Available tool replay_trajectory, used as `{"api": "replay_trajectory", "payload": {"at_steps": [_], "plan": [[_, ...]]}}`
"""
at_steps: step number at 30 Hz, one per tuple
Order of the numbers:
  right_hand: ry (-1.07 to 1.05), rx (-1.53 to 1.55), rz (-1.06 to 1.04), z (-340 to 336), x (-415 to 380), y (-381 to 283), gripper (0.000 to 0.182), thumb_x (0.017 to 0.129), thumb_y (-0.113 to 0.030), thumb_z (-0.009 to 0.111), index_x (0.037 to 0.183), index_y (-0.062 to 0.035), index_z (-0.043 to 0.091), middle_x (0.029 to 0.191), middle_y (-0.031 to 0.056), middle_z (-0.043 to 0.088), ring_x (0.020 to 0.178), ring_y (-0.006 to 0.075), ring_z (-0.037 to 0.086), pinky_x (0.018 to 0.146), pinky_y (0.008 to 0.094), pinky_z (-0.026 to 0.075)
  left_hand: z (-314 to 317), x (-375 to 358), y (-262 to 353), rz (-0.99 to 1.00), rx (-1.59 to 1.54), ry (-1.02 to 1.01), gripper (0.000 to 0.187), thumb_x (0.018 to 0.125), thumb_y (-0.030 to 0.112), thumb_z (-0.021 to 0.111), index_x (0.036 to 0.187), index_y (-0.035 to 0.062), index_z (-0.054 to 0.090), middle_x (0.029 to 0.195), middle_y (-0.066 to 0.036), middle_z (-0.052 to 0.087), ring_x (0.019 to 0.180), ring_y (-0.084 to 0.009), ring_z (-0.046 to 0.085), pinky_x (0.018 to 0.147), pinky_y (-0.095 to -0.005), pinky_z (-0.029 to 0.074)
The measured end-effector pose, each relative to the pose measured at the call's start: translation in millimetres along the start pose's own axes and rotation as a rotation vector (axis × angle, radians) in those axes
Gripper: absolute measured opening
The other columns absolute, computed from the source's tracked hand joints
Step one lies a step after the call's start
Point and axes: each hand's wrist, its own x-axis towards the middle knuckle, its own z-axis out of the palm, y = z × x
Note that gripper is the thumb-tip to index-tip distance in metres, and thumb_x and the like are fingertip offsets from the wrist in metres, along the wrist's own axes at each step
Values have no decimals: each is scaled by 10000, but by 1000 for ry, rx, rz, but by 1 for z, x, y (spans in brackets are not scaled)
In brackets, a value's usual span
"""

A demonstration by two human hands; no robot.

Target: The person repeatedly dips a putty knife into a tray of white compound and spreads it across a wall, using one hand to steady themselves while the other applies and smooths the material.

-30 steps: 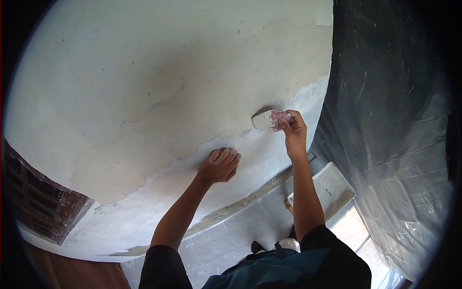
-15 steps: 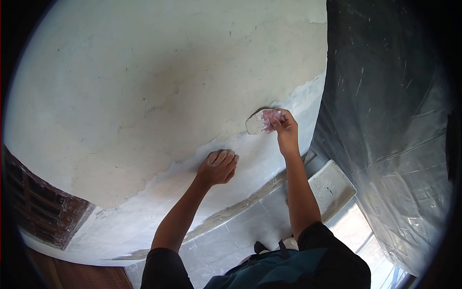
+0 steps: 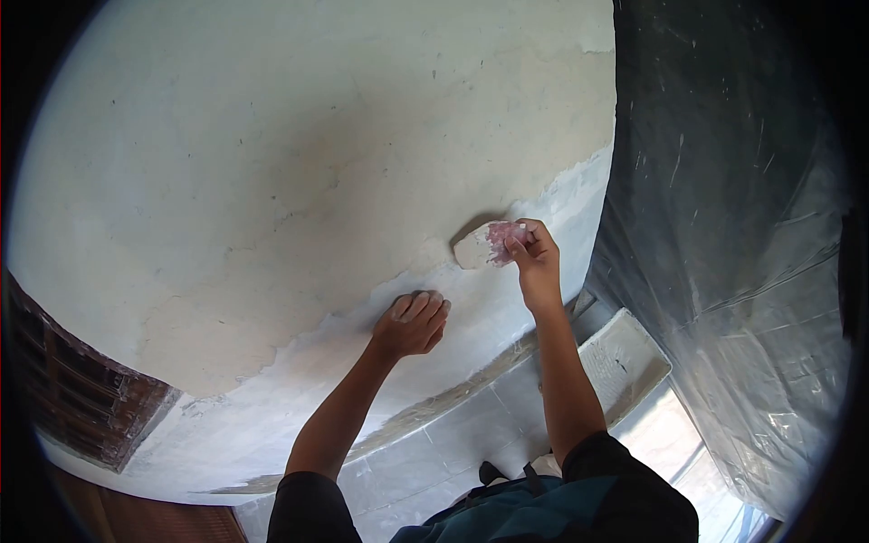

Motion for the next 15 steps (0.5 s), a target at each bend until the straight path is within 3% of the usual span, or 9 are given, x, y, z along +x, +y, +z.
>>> {"api": "replay_trajectory", "payload": {"at_steps": [2,6,8,12,15], "plan": [[-41,-88,-14,18,-3,11,196,893,53,571,1084,9,561,860,7,604,752,52,534,668,215,437,-1,-2,3,-3,6,-39,269,787,261,585,1011,116,618,1026,-33,598,929,-161,550,772,-331,401],[182,45,34,-2,9,-1,170,901,62,551,1063,15,565,935,52,648,810,85,587,737,228,470,-3,0,1,0,29,-4,273,793,271,579,1013,115,620,1025,-31,597,927,-161,550,770,-331,400],[174,91,-23,-7,7,-4,188,895,68,554,1071,5,568,922,38,639,806,79,572,732,224,458,-2,0,0,-7,18,3,275,793,275,578,1013,115,620,1026,-31,597,928,-161,550,771,-332,400],[-53,-18,3,14,-1,2,188,890,70,555,1071,17,559,863,6,610,745,53,531,668,208,424,-4,1,2,6,22,-9,280,786,280,581,1007,114,627,1021,-30,596,921,-162,549,767,-331,400],[124,24,4,4,10,3,182,900,65,547,1075,17,560,866,9,619,748,55,536,668,203,429,-5,1,1,4,30,0,279,781,280,584,1000,114,629,1018,-30,595,916,-162,549,765,-330,400]]}}
